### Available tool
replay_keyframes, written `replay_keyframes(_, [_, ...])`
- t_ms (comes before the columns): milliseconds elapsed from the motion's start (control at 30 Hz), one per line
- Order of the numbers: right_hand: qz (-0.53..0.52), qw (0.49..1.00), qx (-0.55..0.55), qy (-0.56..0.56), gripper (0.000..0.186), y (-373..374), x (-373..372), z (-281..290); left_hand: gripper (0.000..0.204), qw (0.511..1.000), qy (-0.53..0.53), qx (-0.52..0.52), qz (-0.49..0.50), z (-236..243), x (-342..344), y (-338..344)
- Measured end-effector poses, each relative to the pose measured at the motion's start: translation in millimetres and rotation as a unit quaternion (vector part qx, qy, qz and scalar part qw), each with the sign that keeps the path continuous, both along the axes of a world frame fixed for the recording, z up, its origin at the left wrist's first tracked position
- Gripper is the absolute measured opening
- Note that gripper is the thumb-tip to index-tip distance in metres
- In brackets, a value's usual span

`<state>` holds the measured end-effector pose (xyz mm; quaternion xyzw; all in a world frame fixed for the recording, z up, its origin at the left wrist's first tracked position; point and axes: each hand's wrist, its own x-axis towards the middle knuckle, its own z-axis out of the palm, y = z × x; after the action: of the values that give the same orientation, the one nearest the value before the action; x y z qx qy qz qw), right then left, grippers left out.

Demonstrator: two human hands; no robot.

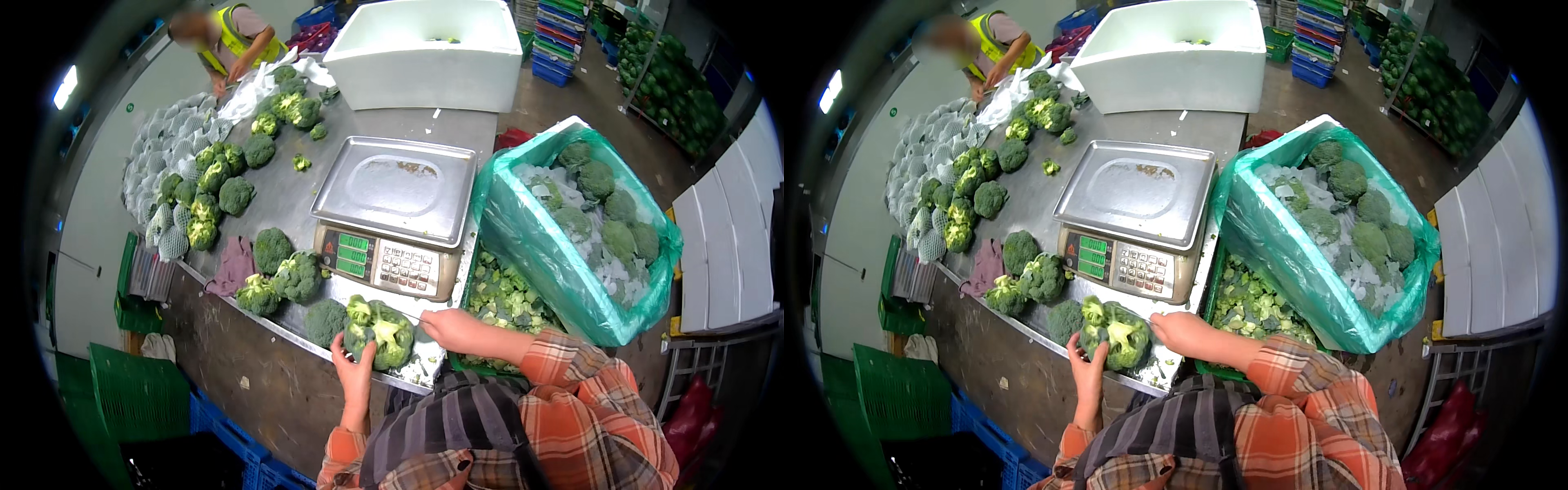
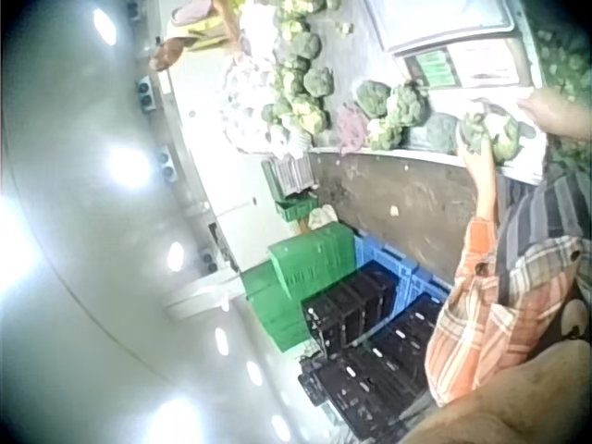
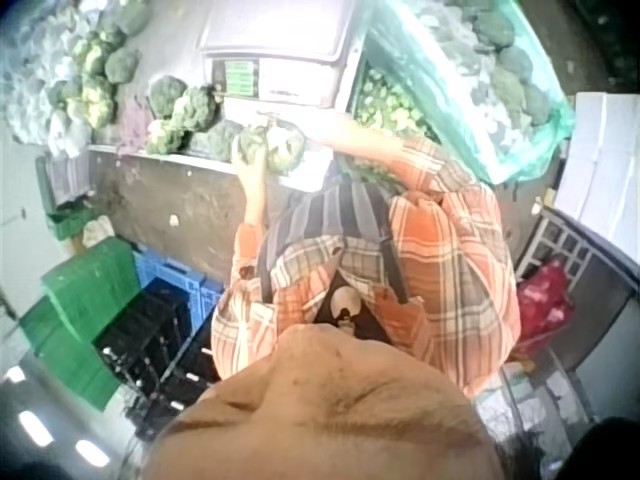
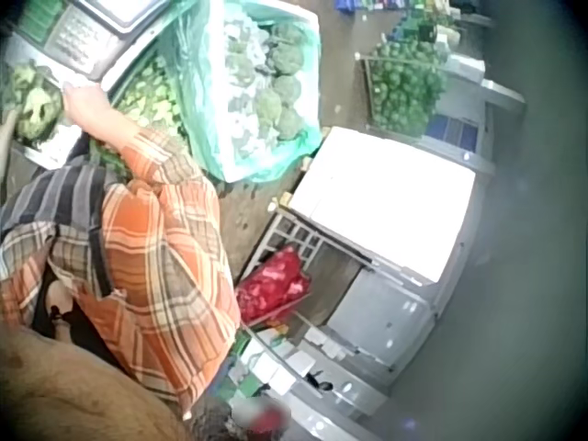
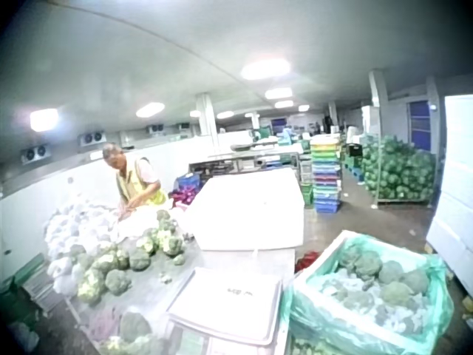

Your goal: The person prepares a container with ice and then processes broccoli. They use a knife to trim the stems and cut the broccoli into smaller florets, placing the trimmed pieces into a green basket and the larger florets onto a scale and into a container.

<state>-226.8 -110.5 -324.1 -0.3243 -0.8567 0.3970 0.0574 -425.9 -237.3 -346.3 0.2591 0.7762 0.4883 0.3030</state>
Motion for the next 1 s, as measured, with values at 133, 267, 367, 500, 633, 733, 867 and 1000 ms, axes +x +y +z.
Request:
replay_keyframes(133, [-0.022,0.99,-0.142,0.01,0.025,-23.9,16.8,-25.5,0.075,0.985,0.139,-0.069,-0.07,1.3,-19.3,-6.7])
replay_keyframes(267, [-0.043,0.989,-0.125,0.067,0.023,-37.8,15.4,-21.8,0.07,0.983,-0.049,-0.054,-0.171,-5.6,-11.5,-5.9])
replay_keyframes(367, [0.015,0.995,-0.076,0.062,0.022,-35.4,20.3,-22.8,0.061,0.987,-0.005,-0.006,-0.162,-11.9,-7.1,-10.8])
replay_keyframes(500, [0.077,0.997,-0.019,0.007,0.018,-25.9,24.8,-22.6,0.057,0.98,-0.046,0.024,-0.195,-7.5,-8.2,-7.7])
replay_keyframes(633, [0.111,0.991,0.03,-0.073,0.016,-20.9,23.8,-19.6,0.054,0.976,-0.053,0.008,-0.213,-6.1,-12.1,-3.4])
replay_keyframes(733, [0.111,0.989,0.053,-0.084,0.015,-19.5,15.3,-18.1,0.053,0.976,0.032,0.05,-0.211,-10.9,-14.7,-4.3])
replay_keyframes(867, [0.021,0.999,0.015,-0.021,0.017,-14.0,-2.3,-16.2,0.059,0.985,0.114,0.106,-0.073,-14.6,1.9,-14.2])
replay_keyframes(1000, [0.007,0.999,-0.053,0.007,0.02,-17.5,0.7,-15.4,0.066,0.955,0.27,0.004,-0.118,-1.9,4.1,-23.6])
